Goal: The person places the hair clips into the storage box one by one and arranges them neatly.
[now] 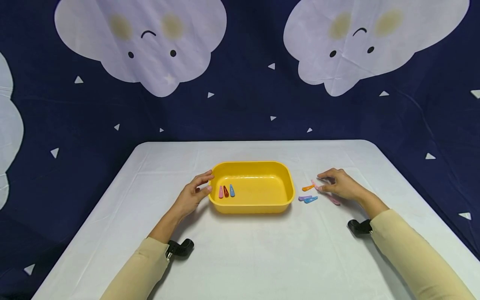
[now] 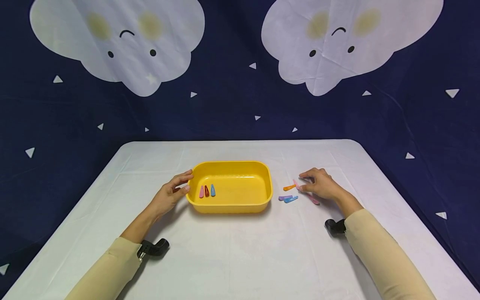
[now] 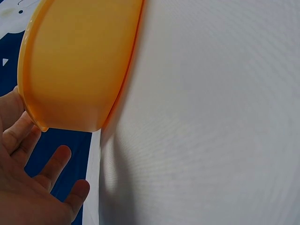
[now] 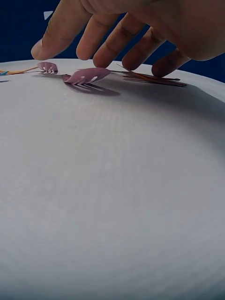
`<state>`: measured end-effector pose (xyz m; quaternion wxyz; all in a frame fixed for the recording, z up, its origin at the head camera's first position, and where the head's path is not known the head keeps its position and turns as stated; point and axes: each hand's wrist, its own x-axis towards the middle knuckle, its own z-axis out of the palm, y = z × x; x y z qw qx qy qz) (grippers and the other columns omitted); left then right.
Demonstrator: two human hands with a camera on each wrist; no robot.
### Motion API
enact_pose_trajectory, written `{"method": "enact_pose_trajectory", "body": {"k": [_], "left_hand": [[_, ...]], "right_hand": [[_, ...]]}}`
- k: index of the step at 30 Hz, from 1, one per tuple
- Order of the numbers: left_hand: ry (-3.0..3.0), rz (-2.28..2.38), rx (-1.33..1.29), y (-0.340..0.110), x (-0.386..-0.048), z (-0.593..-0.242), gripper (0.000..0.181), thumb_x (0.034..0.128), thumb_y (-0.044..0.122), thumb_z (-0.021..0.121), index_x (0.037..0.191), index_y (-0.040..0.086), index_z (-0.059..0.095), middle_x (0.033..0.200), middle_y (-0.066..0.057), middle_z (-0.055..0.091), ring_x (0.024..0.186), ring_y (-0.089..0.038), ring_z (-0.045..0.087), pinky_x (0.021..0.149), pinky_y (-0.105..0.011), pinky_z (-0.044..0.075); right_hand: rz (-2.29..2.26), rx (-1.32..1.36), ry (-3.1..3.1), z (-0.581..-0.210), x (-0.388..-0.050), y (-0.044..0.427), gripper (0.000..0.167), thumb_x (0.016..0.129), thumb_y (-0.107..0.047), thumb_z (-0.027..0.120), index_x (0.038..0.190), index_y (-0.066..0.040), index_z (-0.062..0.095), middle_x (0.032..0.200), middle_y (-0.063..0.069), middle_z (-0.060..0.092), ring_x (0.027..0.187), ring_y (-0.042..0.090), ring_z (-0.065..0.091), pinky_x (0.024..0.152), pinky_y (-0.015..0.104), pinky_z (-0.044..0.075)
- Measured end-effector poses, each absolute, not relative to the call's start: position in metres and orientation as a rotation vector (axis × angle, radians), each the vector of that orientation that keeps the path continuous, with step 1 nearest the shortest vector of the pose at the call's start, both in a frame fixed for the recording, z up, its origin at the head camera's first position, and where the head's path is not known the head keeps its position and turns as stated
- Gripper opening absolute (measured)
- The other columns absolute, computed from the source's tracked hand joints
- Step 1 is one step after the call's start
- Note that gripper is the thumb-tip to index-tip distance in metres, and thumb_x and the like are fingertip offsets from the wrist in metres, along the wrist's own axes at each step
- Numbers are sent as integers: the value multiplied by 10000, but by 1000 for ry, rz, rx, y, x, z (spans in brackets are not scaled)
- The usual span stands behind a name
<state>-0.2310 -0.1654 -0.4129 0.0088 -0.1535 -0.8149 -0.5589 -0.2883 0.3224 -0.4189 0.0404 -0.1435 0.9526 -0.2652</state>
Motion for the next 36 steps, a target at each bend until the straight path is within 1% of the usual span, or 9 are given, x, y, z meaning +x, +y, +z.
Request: {"method": "enact_pose_trajectory", "body": {"k": [6,12,16,19,23,26,36], "left_hand": [[-2544,-1757,-467,-165,-231,-412,397,952,144,548,1328,22,505,1519,-75,359,1347,-337,380,1060,-588,271],[-2547,-1760,-473,-165,-231,-413,400,952,150,550,1327,21,505,1519,-77,359,1341,-344,387,1061,-587,270],[-2546,-1764,-468,-165,-232,-413,394,952,147,549,1326,30,509,1517,-64,364,1346,-325,385,1040,-522,290],[-2551,-1760,-463,-165,-232,-414,391,953,149,548,1326,36,511,1517,-55,366,1350,-314,384,1030,-491,294],[-2559,-1759,-455,-165,-232,-413,394,956,164,545,1330,45,510,1522,-44,359,1359,-316,372,1060,-545,288],[-2566,-1759,-451,-165,-232,-413,396,959,173,541,1333,49,506,1527,-40,351,1365,-320,361,1080,-578,267],[-2561,-1762,-460,-165,-232,-414,404,959,177,540,1337,39,501,1527,-50,349,1368,-322,356,1082,-584,258]], "right_hand": [[-784,-466,2935,-421,-288,322,553,809,-343,726,1246,-33,592,1299,244,529,1186,397,387,980,579,307],[-761,-470,2969,-426,-291,319,591,783,-388,745,1234,-34,600,1287,232,531,1171,383,399,962,546,309],[-740,-452,2978,-427,-292,317,624,773,-426,745,1251,-55,593,1297,216,517,1147,351,408,930,514,325],[-737,-435,2972,-428,-293,316,636,776,-420,744,1271,-57,577,1313,215,498,1172,359,391,952,532,312],[-733,-437,2971,-427,-293,315,642,777,-408,745,1280,-52,567,1319,221,484,1195,373,375,971,555,291],[-723,-449,2985,-428,-294,314,645,771,-420,749,1271,-52,575,1305,219,493,1175,364,390,956,539,296],[-708,-448,3002,-431,-294,311,634,762,-432,752,1254,-63,596,1265,198,513,1149,343,409,925,511,297]]}}
